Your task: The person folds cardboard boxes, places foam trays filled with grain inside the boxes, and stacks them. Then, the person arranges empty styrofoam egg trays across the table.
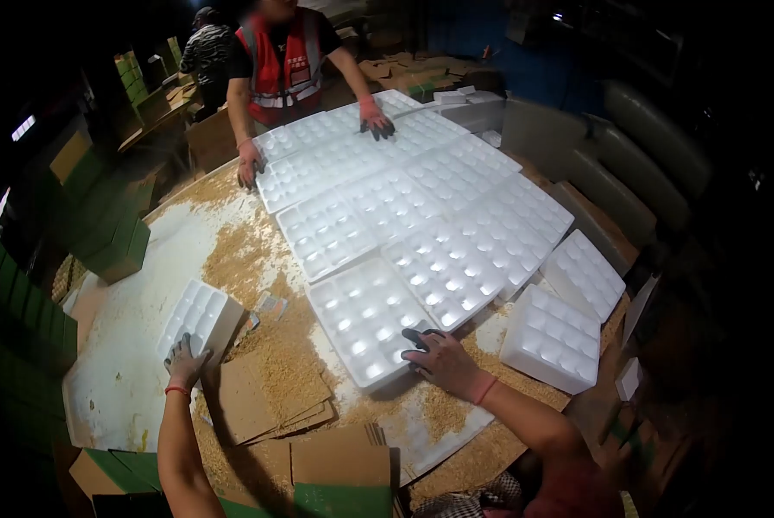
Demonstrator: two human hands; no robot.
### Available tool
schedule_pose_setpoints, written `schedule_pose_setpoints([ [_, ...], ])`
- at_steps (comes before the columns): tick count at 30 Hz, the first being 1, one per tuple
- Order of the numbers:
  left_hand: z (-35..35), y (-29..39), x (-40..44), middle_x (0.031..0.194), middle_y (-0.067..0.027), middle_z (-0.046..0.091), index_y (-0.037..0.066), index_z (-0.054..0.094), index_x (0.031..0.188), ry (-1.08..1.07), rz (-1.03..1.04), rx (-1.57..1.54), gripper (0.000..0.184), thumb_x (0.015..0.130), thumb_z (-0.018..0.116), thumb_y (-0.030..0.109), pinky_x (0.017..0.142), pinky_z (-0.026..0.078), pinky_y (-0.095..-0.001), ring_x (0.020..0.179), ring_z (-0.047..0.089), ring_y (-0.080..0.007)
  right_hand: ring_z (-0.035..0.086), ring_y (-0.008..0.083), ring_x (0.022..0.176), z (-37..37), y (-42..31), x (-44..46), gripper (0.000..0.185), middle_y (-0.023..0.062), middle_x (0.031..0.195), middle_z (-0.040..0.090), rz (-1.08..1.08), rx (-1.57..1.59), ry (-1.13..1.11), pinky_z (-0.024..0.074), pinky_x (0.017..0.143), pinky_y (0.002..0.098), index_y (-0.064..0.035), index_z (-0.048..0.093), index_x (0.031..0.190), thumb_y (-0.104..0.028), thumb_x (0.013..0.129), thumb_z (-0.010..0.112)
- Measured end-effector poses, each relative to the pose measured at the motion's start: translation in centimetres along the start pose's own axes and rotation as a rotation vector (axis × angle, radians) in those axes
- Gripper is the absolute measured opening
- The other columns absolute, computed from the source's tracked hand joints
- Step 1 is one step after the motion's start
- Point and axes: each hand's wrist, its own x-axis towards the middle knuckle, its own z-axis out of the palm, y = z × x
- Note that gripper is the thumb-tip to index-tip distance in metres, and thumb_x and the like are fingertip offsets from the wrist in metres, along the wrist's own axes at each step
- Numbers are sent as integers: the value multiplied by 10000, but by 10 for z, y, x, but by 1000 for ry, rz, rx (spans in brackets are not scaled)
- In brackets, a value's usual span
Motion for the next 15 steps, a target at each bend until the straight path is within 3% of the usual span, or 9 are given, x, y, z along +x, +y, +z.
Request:
schedule_pose_setpoints([
  [2, 30, -16, 21, 1356, -148, 462, 182, 271, 1477, 166, 98, 92, 921, 731, 711, 492, 1037, 300, -508, 1229, 460, -361, 591, 294, 999, 37, 23, -5, 273, 136, 1227, 538, -36, -148, 32, 441, 952, 424, -150, 551, 1033, -109, 778, 641],
  [4, 26, -3, 13, 1238, -135, 524, 234, 261, 1483, 213, 29, 202, 950, 701, 753, 459, 980, 352, -496, 1113, 521, -356, 541, 217, 1146, 37, 27, 2, 254, 132, 1361, 489, 26, -250, -107, 393, 1005, 372, -152, 573, 1117, -162, 863, 556],
  [5, 7, 15, -4, 1200, -137, 531, 272, 247, 1491, 226, -41, 199, 960, 696, 770, 406, 974, 387, -453, 1134, 508, -322, 541, 217, 1146, 44, 30, 3, 254, 132, 1361, 489, 52, -258, -99, 393, 1005, 372, -152, 573, 1117, -162, 863, 556],
  [7, -10, 2, -1, 1114, -161, 574, 289, 298, 1476, 371, 34, 145, 882, 720, 743, 380, 879, 467, -427, 1008, 575, -350, 474, 269, 1236, 53, 39, -5, 415, 153, 1390, 454, 29, -370, -159, 335, 1062, 421, -159, 515, 1296, -258, 895, 553],
  [8, -18, -8, 3, 1128, -177, 579, 278, 364, 1451, 540, 99, 142, 795, 749, 724, 373, 862, 477, -434, 1009, 582, -354, 474, 269, 1236, 35, 36, -14, 415, 153, 1390, 454, 51, -379, -157, 335, 1062, 421, -159, 515, 1296, -258, 895, 553],
  [10, -78, 8, -31, 1182, -200, 559, 178, 445, 1407, 582, 242, -237, 614, 838, 672, 226, 911, 446, -411, 1055, 556, -374, 340, 320, 1343, -34, 14, -26, 623, 180, 1453, 361, 175, -245, -76, 252, 1112, 476, -140, 374, 1429, -413, 899, 554],
  [12, -115, 25, -79, 1396, -140, 433, 62, 379, 1434, 517, 432, -794, 548, 937, 572, 190, 1007, 383, -333, 1217, 470, -250, 180, 375, 1406, -96, 16, -69, 936, 231, 1499, 220, 380, -313, -124, 162, 1137, 517, -116, 236, 1481, -585, 780, 642],
  [13, -137, 64, -135, 1456, -121, 381, 33, 338, 1448, 323, 346, -1124, 568, 945, 550, 192, 1048, 345, -330, 1283, 412, -245, 182, 417, 1394, -106, 30, -103, 1018, 259, 1491, 207, 455, -292, -115, 161, 1122, 542, -118, 212, 1487, -597, 725, 689],
  [15, -142, 91, -200, 1476, -119, 354, 50, 293, 1472, 199, 268, -1106, 601, 942, 539, 188, 1058, 334, -335, 1306, 394, -250, 238, 445, 1360, -117, 50, -158, 1012, 265, 1479, 229, 655, -466, -396, 223, 1073, 559, -115, 189, 1490, -483, 716, 727],
])
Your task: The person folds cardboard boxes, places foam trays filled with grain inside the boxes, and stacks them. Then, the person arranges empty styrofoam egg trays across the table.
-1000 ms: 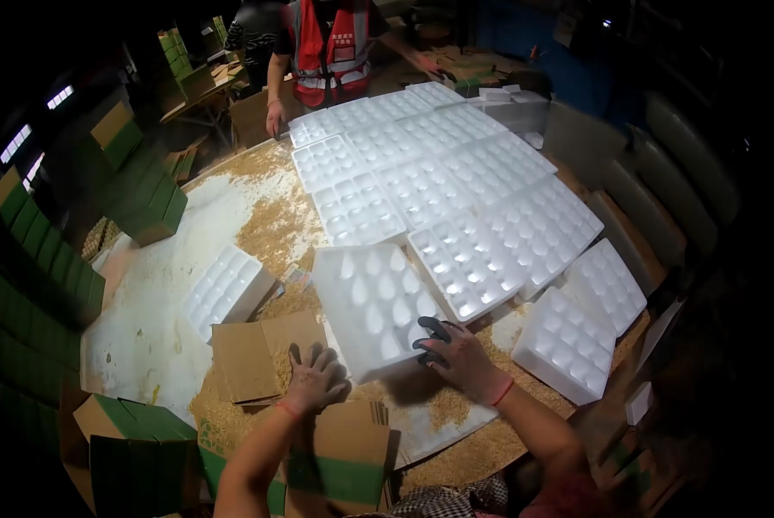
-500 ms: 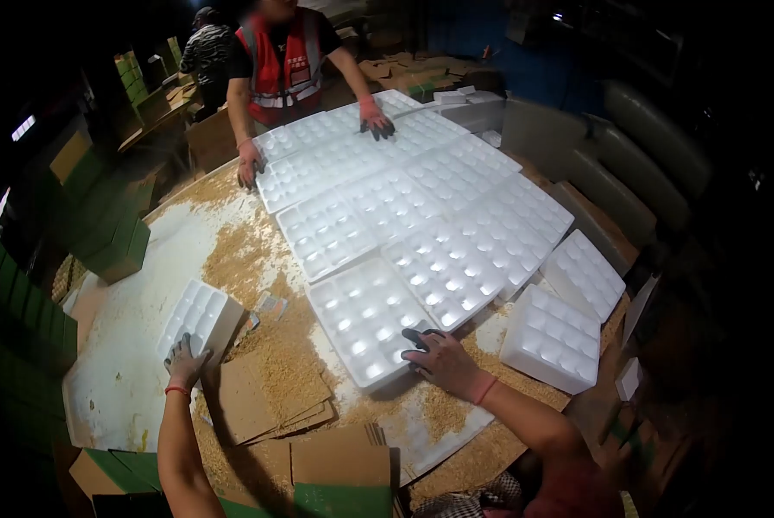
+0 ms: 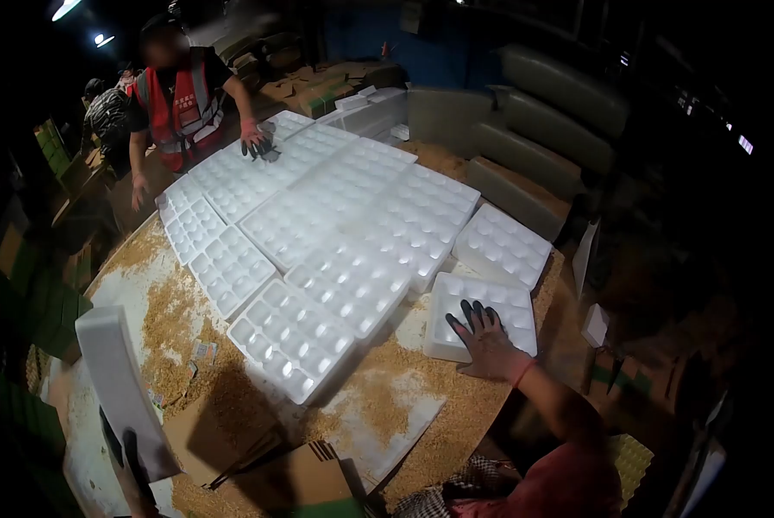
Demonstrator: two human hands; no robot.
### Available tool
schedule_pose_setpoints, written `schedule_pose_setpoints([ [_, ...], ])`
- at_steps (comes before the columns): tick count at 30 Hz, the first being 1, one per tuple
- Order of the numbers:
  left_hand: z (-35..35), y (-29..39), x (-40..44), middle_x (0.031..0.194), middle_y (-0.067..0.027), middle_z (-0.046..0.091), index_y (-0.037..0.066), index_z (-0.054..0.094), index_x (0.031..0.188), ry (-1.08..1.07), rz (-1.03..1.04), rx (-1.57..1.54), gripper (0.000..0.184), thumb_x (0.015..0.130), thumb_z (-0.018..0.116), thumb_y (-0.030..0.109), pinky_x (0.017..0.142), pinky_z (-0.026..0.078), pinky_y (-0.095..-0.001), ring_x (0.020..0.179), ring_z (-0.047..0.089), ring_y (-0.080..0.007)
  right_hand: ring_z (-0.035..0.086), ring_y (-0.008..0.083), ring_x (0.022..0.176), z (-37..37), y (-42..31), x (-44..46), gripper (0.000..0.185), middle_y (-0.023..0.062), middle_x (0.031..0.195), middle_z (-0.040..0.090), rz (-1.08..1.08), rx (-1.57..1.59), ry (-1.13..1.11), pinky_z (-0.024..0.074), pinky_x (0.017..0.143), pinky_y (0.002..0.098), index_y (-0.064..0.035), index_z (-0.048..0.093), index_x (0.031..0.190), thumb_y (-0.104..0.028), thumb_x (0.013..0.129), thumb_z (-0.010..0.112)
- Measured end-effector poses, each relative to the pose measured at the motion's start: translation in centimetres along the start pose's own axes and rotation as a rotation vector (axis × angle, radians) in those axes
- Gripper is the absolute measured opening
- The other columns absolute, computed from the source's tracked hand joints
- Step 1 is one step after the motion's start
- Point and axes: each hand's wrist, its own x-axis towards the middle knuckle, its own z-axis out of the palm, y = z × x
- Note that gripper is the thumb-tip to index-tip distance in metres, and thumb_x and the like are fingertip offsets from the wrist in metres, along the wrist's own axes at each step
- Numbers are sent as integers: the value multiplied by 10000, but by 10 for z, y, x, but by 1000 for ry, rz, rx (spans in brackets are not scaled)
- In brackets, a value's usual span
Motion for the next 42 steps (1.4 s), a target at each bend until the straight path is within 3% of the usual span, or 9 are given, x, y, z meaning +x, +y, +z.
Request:
schedule_pose_setpoints([
  [3, 62, 42, -91, 1299, -232, 535, 1, 303, 1446, -198, -81, 140, 734, 851, 657, 243, 976, 427, -364, 1172, 546, -311, 340, 418, 1299, 31, 32, -13, 971, 246, 1458, 288, -28, 36, -14, 305, 1030, 525, -110, 222, 1478, -424, 709, 726],
  [4, 91, 90, -115, 1441, -202, 407, -19, 270, 1461, -397, -221, 19, 736, 883, 645, 241, 1081, 301, -341, 1319, 392, -282, 423, 390, 1217, 29, 34, -13, 908, 226, 1424, 352, -19, 98, 72, 375, 959, 493, -113, 279, 1452, -419, 714, 710],
  [9, 198, 90, -184, 1356, -227, 435, -2, 387, 1390, -779, 262, 281, 600, 851, 635, 94, 1036, 374, -401, 1260, 439, -357, 438, 382, 1187, 35, 49, 16, 856, 214, 1354, 423, 83, 161, 224, 403, 923, 497, -66, 347, 1400, -447, 723, 707],
  [13, 246, 92, -221, 1130, -199, 507, 79, 546, 1240, -431, 366, 461, 600, 692, 761, 193, 824, 482, -458, 1039, 539, -373, 452, 368, 1183, 61, 37, 17, 840, 207, 1408, 379, -45, 336, 204, 385, 956, 511, -21, 318, 1412, -444, 772, 660],
  [19, 225, 57, -246, 1312, -200, 443, -2, 411, 1371, 301, 87, 408, 473, 925, 541, 84, 993, 396, -398, 1186, 479, -344, 470, 435, 1171, 4, 4, -35, 844, 260, 1306, 464, -740, 841, -23, 412, 970, 497, -3, 292, 1421, -453, 812, 665],
  [23, 234, 114, -271, 1224, -201, 468, -12, 407, 1381, 358, -39, 357, 497, 939, 540, 172, 892, 446, -352, 1076, 511, -282, 481, 404, 1133, -33, 72, -35, 786, 272, 1304, 453, -381, 639, 152, 411, 930, 515, 20, 358, 1366, -405, 793, 687],
  [27, 315, 154, -288, 955, -179, 546, -14, 524, 1243, -120, -20, 534, 488, 839, 662, 221, 696, 524, -413, 783, 618, -312, 479, 389, 1160, 71, 81, 24, 809, 245, 1396, 386, -168, 297, 274, 390, 916, 569, 20, 347, 1376, -512, 818, 591],
  [36, 470, 95, -245, 1103, -266, 536, 10, 553, 1111, -646, 95, 888, 524, 836, 584, 456, 755, 534, -460, 895, 638, -383, 374, 430, 1274, 51, 195, 80, 616, 238, 1396, 396, 73, 156, 685, 277, 1034, 549, -78, 433, 1359, -458, 886, 539],
  [42, 515, 56, -223, 1175, -252, 497, -9, 533, 1111, -674, 99, 1035, 505, 860, 556, 428, 754, 539, -460, 933, 633, -375, 305, 455, 1336, 101, 227, 107, 734, 224, 1474, 325, 205, 64, 338, 181, 1077, 620, -79, 354, 1429, -608, 920, 355],
])
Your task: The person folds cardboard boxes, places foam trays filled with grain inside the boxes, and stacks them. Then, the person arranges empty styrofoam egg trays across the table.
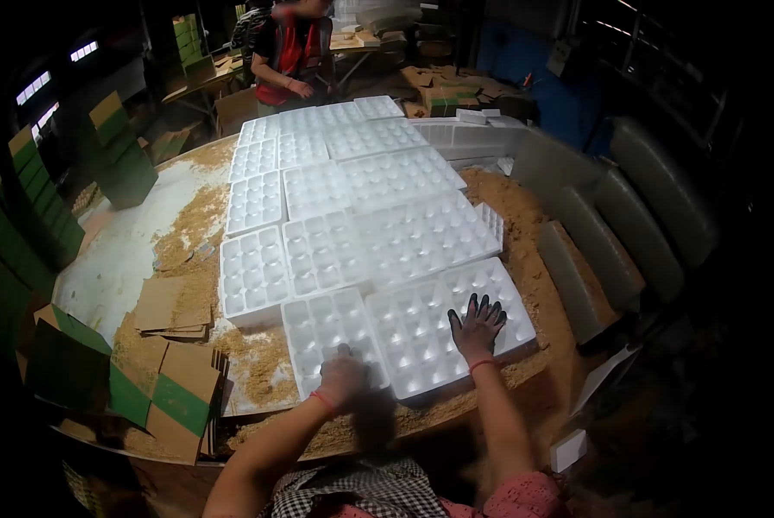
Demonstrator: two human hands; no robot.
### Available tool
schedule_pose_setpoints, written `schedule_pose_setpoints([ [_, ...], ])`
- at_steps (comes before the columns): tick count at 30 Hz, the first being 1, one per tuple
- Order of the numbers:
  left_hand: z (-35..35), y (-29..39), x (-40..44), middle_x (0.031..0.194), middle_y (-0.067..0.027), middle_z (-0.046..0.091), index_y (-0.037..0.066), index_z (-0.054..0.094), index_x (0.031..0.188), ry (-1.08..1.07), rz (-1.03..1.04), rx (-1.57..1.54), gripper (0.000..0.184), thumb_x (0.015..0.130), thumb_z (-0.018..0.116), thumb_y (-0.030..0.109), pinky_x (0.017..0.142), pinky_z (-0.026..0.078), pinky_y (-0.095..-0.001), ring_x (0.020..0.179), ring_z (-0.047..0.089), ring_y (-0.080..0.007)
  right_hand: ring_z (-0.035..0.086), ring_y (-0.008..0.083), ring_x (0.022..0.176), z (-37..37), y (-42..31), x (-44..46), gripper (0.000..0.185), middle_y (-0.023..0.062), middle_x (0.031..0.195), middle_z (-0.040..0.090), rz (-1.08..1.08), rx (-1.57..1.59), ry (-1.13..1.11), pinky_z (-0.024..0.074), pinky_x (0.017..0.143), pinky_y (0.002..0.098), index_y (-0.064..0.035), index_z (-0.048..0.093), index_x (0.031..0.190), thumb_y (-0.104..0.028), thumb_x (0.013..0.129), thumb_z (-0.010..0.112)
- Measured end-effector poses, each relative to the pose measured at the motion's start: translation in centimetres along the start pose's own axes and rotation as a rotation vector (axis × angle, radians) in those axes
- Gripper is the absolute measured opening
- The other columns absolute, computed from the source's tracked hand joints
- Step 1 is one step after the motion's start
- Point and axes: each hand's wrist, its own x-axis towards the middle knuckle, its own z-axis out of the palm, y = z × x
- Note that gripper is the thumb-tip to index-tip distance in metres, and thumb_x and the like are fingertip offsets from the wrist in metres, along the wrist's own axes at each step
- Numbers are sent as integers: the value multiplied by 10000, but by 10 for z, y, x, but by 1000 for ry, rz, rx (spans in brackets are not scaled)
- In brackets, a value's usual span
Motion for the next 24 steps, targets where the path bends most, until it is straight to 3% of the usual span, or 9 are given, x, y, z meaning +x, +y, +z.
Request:
schedule_pose_setpoints([
  [7, -2, -6, -6, 1161, -256, 485, 43, 515, 1168, 57, -27, -226, 476, 848, 597, 386, 791, 526, -475, 972, 612, -400, 293, 457, 1344, 7, -8, 8, 738, 222, 1477, 321, -34, 28, 42, 201, 1080, 597, -82, 328, 1442, -604, 922, 362],
  [9, -15, -4, -14, 1196, -271, 460, 61, 488, 1246, 125, -14, -244, 537, 846, 598, 402, 805, 524, -472, 976, 606, -416, 277, 447, 1356, -38, -34, -10, 726, 232, 1496, 264, -191, 78, 140, 181, 1090, 590, -94, 317, 1450, -575, 917, 422],
  [11, -33, -1, -31, 1215, -259, 444, 81, 458, 1313, 74, -34, -304, 593, 841, 608, 409, 863, 491, -476, 1051, 561, -421, 251, 440, 1368, -54, -53, -38, 715, 228, 1491, 278, -399, 116, 82, 147, 1106, 588, -107, 343, 1443, -573, 908, 437],
  [16, 13, -21, -46, 1268, -225, 437, 84, 467, 1331, 452, 256, 27, 630, 828, 636, 424, 969, 387, -495, 1185, 436, -387, 219, 436, 1389, -24, -87, -35, 681, 217, 1509, 261, -415, 196, -154, 81, 1116, 601, -130, 366, 1439, -571, 921, 389],
  [17, 14, -18, -56, 1268, -225, 437, 84, 467, 1331, 451, 278, 30, 630, 828, 636, 424, 969, 387, -495, 1185, 436, -387, 234, 443, 1381, -20, -88, -31, 680, 221, 1502, 274, -423, 183, -163, 83, 1114, 604, -130, 361, 1441, -569, 921, 389],
  [19, 1, -14, -82, 1270, -247, 449, 63, 474, 1326, 453, 569, -89, 656, 825, 632, 456, 990, 373, -503, 1177, 449, -395, 233, 447, 1379, -26, -80, -34, 686, 221, 1500, 280, -404, 249, -43, 88, 1111, 607, -128, 356, 1442, -572, 920, 390],
  [21, 28, -11, -106, 1239, -269, 474, 56, 466, 1338, 295, 738, -148, 666, 838, 607, 473, 1012, 353, -513, 1187, 444, -409, 232, 452, 1378, -26, -74, -34, 691, 221, 1498, 285, -398, 306, 66, 94, 1108, 611, -126, 352, 1443, -575, 919, 390],
  [23, 53, -2, -104, 1242, -284, 476, 47, 464, 1339, 242, 797, -131, 669, 844, 596, 478, 1018, 346, -524, 1197, 437, -427, 240, 448, 1376, -20, -51, -30, 707, 216, 1497, 290, -242, 198, 179, 103, 1101, 619, -118, 354, 1440, -587, 914, 391],
  [24, 63, 1, -98, 1244, -299, 478, 39, 462, 1341, 186, 859, -115, 673, 850, 584, 483, 1024, 339, -535, 1206, 429, -444, 245, 437, 1378, -1, -49, -30, 713, 209, 1502, 284, -134, 174, 105, 102, 1099, 623, -115, 356, 1440, -590, 911, 394],
])
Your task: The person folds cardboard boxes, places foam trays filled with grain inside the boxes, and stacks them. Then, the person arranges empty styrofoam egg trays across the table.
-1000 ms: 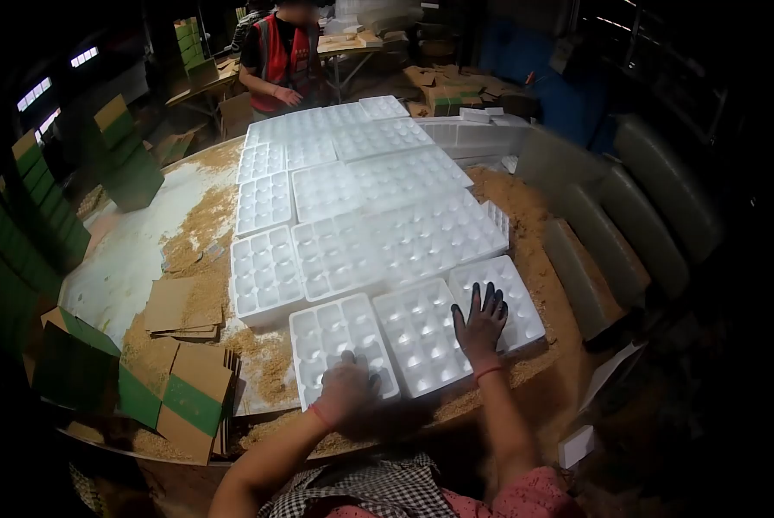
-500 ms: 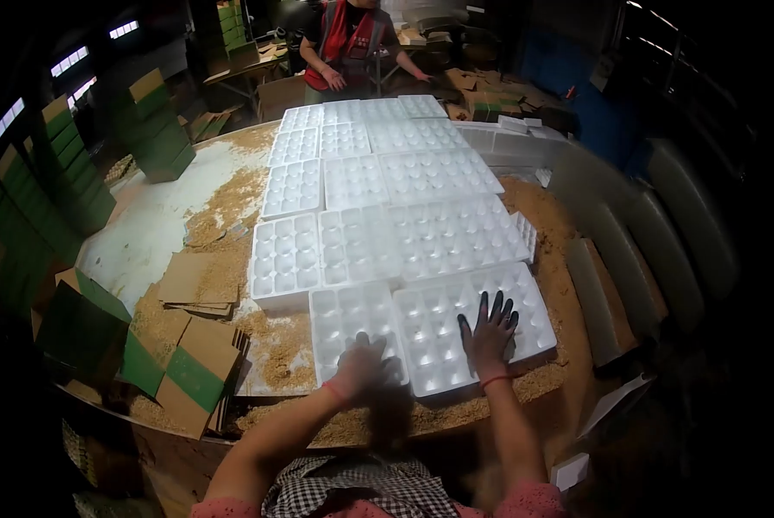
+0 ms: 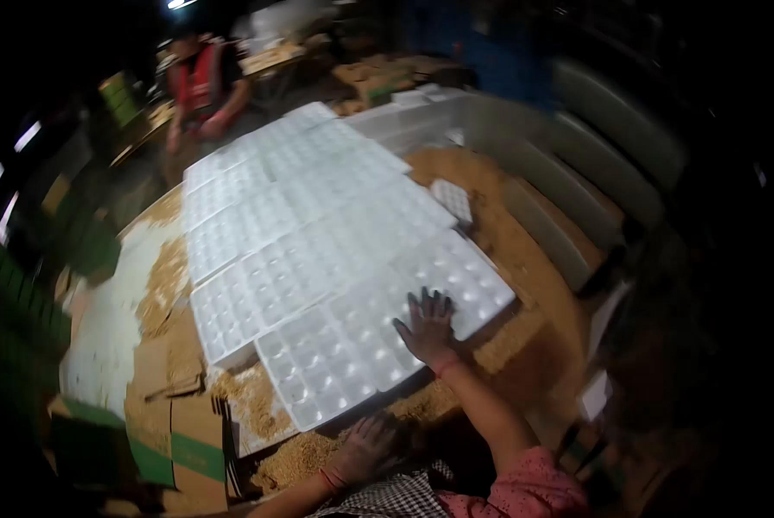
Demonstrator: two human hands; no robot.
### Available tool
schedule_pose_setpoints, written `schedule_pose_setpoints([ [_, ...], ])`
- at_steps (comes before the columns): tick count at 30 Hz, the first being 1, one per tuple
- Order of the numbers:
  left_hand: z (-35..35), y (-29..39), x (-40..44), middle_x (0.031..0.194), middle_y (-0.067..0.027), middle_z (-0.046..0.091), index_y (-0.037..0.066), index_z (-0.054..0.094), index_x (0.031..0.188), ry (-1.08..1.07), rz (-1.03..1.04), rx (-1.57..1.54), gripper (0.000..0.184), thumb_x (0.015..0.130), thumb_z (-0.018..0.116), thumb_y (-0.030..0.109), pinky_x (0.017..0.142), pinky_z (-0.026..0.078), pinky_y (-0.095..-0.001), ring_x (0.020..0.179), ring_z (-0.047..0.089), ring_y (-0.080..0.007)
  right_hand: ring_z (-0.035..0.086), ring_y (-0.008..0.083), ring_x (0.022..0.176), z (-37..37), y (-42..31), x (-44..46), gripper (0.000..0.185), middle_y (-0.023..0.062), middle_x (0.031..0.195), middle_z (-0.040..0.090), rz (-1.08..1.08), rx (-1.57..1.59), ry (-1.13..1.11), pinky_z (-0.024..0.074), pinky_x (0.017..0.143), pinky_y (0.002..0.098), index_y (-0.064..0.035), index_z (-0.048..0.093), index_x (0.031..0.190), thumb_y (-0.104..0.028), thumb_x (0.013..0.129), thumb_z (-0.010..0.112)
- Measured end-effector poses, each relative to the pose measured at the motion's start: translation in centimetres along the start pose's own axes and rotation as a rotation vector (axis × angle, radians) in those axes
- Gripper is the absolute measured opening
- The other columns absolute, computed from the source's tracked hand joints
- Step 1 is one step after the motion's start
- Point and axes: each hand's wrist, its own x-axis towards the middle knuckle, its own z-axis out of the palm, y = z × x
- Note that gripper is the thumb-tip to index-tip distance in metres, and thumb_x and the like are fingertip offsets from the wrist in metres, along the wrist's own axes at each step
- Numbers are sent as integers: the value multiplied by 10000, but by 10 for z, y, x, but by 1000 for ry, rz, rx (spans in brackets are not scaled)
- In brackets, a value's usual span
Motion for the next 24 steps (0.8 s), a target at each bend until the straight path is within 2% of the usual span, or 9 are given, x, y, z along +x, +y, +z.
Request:
schedule_pose_setpoints([
  [1, 8, -6, 4, 1244, -299, 478, 39, 462, 1341, -81, 127, -32, 673, 850, 584, 483, 1024, 339, -535, 1206, 429, -444, 244, 424, 1384, -6, 0, 2, 707, 199, 1504, 290, 21, 30, -112, 97, 1099, 625, -118, 359, 1443, -590, 916, 376],
  [4, 36, -16, 17, 1346, -330, 397, 0, 428, 1351, -281, -262, 23, 692, 863, 552, 475, 1065, 283, -564, 1267, 354, -499, 199, 388, 1413, -18, -2, 9, 711, 178, 1531, 249, 88, 109, -271, 74, 1111, 607, -110, 361, 1446, -591, 923, 338],
  [9, 4, -15, -14, 1421, -363, 273, -36, 311, 1418, -71, -6, 49, 783, 845, 610, 405, 1129, 174, -560, 1340, 247, -517, 308, 372, 1341, -60, -3, -45, 629, 192, 1452, 339, 92, 392, 400, 195, 1110, 524, -74, 417, 1381, -418, 876, 568],
  [12, -58, 27, 11, 1394, -304, 353, -13, 352, 1381, 56, 68, -206, 594, 855, 607, 91, 1070, 324, -478, 1268, 372, -477, 377, 378, 1269, -80, 19, -129, 595, 175, 1390, 397, 204, 467, 402, 308, 1055, 497, -108, 404, 1381, -351, 872, 594],
  [13, -62, 30, 16, 1392, -307, 354, -27, 355, 1372, 59, 82, -271, 596, 851, 615, 100, 1063, 331, -481, 1266, 376, -474, 395, 382, 1247, -74, 31, -165, 586, 170, 1371, 412, 256, 446, 339, 334, 1039, 491, -120, 401, 1379, -338, 872, 599],
  [16, -54, 55, 36, 1376, -291, 388, -36, 385, 1356, 47, 143, -278, 559, 859, 603, 98, 1036, 353, -488, 1252, 400, -464, 399, 395, 1256, -55, 66, -302, 680, 189, 1387, 400, 643, 261, 28, 327, 1042, 493, -127, 346, 1421, -497, 884, 539],
  [17, -41, 74, 55, 1366, -288, 403, -35, 397, 1351, 24, 203, -289, 547, 862, 601, 104, 1024, 362, -489, 1246, 409, -461, 397, 349, 1290, -45, 105, -379, 829, 227, 1437, 341, 983, 215, -345, 349, 1045, 442, -99, 287, 1442, -522, 817, 630],
  [19, -24, 97, 79, 1350, -295, 413, -24, 416, 1350, -34, 208, -283, 540, 873, 597, 151, 1010, 367, -498, 1252, 405, -456, 350, 396, 1318, -45, 154, -447, 966, 233, 1465, 299, 1399, 272, -489, 341, 1047, 494, -104, 250, 1455, -632, 747, 642],
  [24, 63, 164, 179, 1414, -294, 334, -13, 321, 1410, -3, 28, -133, 632, 886, 598, 207, 1027, 349, -523, 1275, 371, -463, 253, 384, 1377, 13, 346, -538, 1125, 187, 1520, 214, 2168, 326, -360, 302, 1056, 566, -142, 182, 1490, -715, 654, 671],
])
